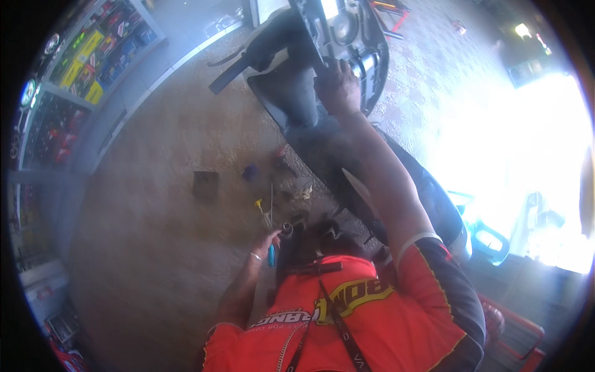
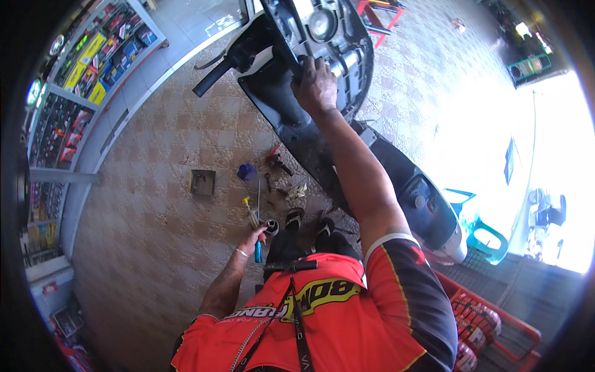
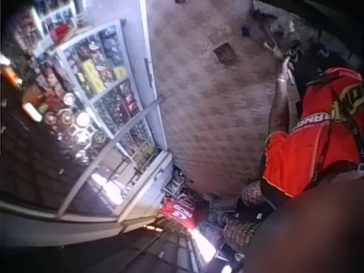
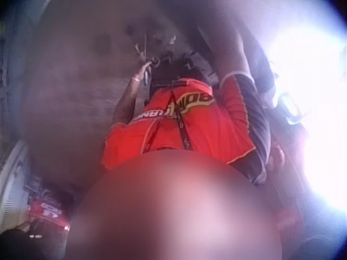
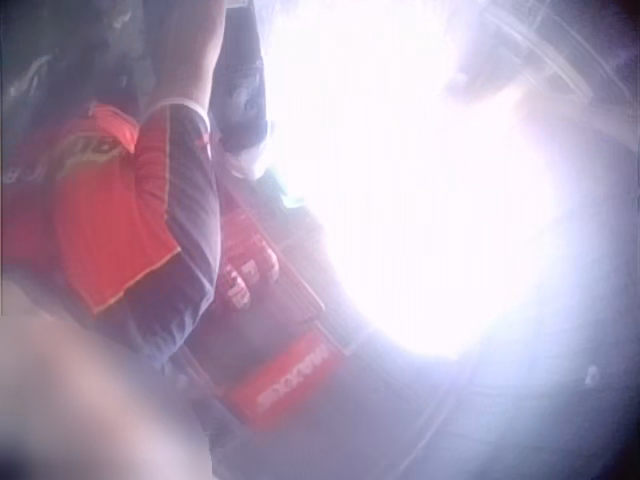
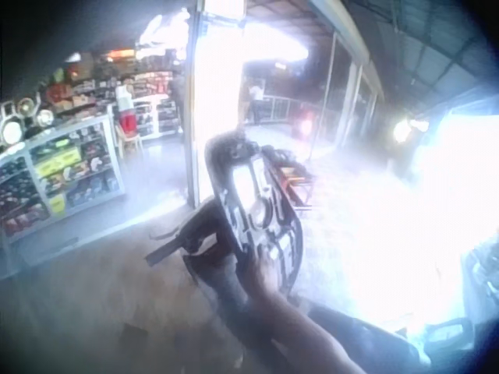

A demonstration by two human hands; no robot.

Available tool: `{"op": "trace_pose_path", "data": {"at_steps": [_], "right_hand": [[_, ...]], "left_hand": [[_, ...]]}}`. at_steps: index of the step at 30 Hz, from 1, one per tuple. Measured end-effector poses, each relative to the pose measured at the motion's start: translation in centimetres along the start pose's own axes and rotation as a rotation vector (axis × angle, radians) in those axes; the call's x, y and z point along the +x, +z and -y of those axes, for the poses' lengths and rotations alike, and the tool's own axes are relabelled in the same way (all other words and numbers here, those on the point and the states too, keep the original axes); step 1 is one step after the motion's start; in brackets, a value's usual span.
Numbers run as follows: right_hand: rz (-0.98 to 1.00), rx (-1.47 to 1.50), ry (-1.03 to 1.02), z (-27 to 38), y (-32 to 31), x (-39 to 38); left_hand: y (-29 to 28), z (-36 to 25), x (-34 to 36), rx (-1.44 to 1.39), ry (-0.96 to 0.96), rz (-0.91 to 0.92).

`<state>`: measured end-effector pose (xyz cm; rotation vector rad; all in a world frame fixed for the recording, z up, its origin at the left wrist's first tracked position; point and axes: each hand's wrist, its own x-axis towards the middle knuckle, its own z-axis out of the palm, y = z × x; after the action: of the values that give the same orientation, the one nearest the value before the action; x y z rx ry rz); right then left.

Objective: The person retrieves a multimeter and a screwdriver from a tool cart, then uses the screwdriver to remove screws from the scooter's seat compartment. The person manipulates internal wiring and components within the seat area before closing the seat.

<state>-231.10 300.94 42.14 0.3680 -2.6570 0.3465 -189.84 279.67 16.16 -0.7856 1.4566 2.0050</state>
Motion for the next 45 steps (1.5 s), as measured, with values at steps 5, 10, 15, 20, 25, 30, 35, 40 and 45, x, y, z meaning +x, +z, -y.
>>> {"op": "trace_pose_path", "data": {"at_steps": [5,10,15,20,25,30,35,40,45], "right_hand": [[-0.111,0.158,0.117,-4.7,-5.3,-9.2],[-0.145,0.273,0.47,-11.3,-14.1,-22.1],[-0.34,1.105,1.23,-18.8,-14.3,-37.5],[-0.407,1.761,1.691,-24.7,-9.2,-46.7],[-0.356,1.827,1.716,-28.0,-6.2,-48.7],[0.018,1.401,1.937,-27.2,-8.9,-49.1],[0.186,0.102,1.263,-31.4,-17.1,-50.7],[-0.001,-0.239,1.367,-37.9,-22.3,-53.6],[0.099,-0.082,1.487,-39.3,-23.9,-52.8]], "left_hand": [[-0.3,-0.5,-0.2,0.065,0.05,-0.026],[0.3,-1.1,-2.5,0.08,0.136,-0.108],[1.1,-1.4,-4.0,0.144,0.077,-0.135],[2.1,-0.8,-4.2,0.191,-0.137,-0.207],[5.2,-1.2,-3.5,0.332,-0.083,-0.105],[8.1,-1.1,-5.1,0.305,-0.071,-0.149],[8.7,-1.0,-5.2,0.273,-0.131,-0.106],[8.9,0.0,-5.2,0.217,-0.179,-0.111],[11.2,-0.5,-5.8,0.216,-0.171,-0.174]]}}
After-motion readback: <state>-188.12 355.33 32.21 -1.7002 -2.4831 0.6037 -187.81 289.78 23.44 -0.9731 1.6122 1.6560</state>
